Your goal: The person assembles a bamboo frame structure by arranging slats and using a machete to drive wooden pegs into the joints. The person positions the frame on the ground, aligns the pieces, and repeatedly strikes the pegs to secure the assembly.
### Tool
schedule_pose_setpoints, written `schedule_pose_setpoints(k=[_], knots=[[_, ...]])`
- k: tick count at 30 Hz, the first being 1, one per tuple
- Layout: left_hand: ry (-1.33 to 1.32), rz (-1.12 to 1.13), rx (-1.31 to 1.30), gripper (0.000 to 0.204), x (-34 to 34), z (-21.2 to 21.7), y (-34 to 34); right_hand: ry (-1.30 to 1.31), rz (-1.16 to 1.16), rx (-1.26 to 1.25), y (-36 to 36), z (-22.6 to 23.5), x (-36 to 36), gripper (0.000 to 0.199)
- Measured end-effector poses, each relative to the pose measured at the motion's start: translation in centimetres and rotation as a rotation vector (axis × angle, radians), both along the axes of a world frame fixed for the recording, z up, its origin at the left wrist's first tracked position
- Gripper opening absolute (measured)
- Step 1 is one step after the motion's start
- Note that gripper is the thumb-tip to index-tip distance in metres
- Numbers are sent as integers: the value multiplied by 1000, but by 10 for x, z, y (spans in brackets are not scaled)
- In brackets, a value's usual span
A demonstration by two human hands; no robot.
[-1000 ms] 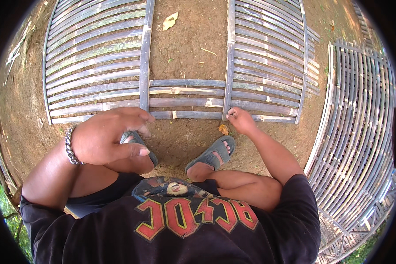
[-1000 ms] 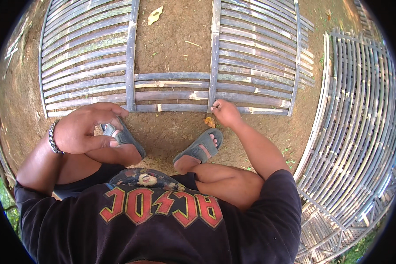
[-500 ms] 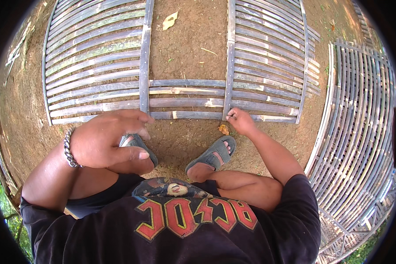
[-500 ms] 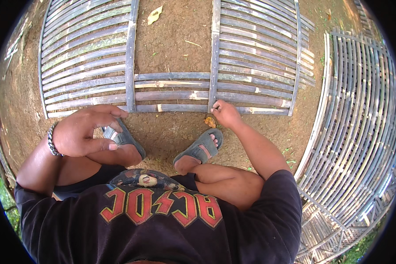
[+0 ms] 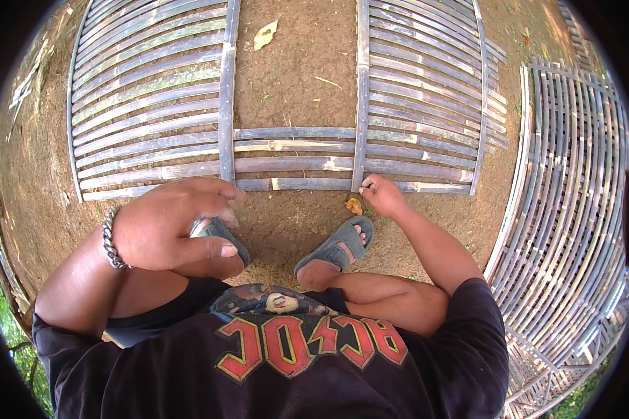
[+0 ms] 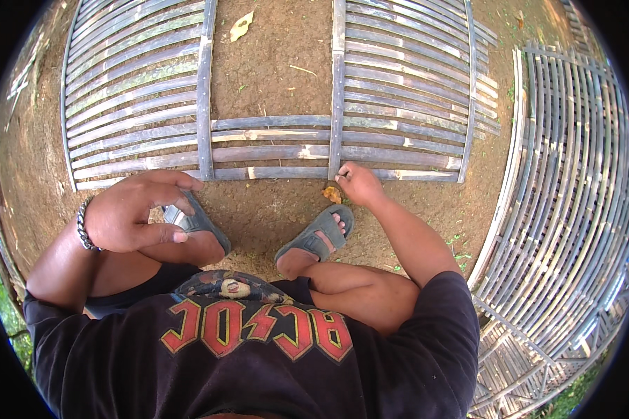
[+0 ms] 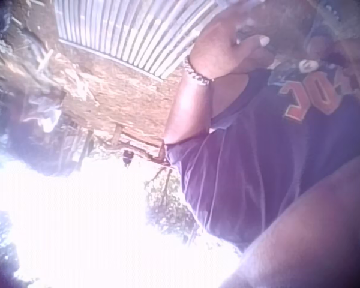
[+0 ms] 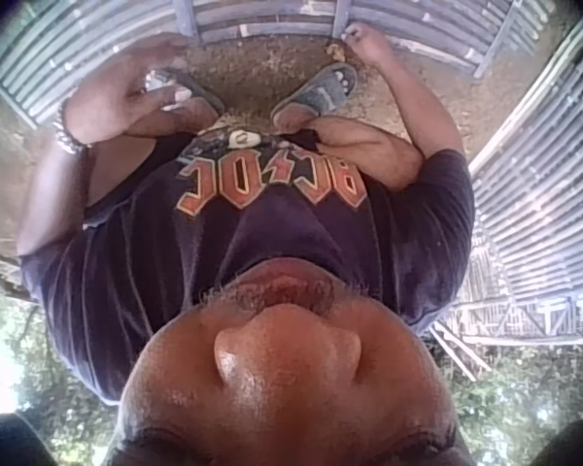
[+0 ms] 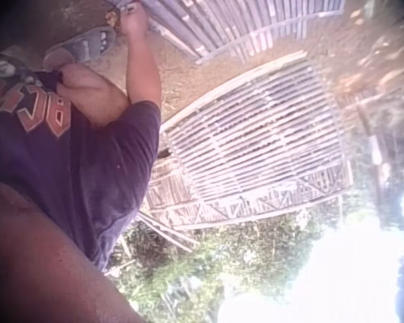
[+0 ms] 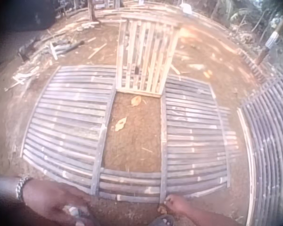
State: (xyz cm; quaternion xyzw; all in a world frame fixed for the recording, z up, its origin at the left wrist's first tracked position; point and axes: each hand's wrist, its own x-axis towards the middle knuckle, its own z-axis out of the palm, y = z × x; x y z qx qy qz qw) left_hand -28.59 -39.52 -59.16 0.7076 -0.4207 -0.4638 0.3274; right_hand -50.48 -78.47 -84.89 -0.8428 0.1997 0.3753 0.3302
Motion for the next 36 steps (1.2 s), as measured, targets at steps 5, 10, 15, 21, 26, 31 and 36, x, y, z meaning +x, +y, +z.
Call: schedule_pose_setpoints(k=[5,10,15,21,26,31,36], knots=[[5,-9,0,35,0,0,-4,11,-1,-6,-1,2,-4,30],[-9,-9,15,35,-1,-3,-1,3,-7,10,0,-2,-6,29],[-7,-15,38,37,0,-3,-4,-1,-12,15,1,0,-5,29],[0,-26,72,39,0,-7,-10,-14,-8,-7,-1,1,-5,30],[46,-17,109,42,0,-3,-15,-40,-13,6,-7,-3,-8,29],[-39,-57,56,36,-7,-14,-4,-216,51,29,-16,-33,-24,26],[-67,-78,14,46,-6,-20,-9,-242,-15,54,-9,-31,-42,21]])
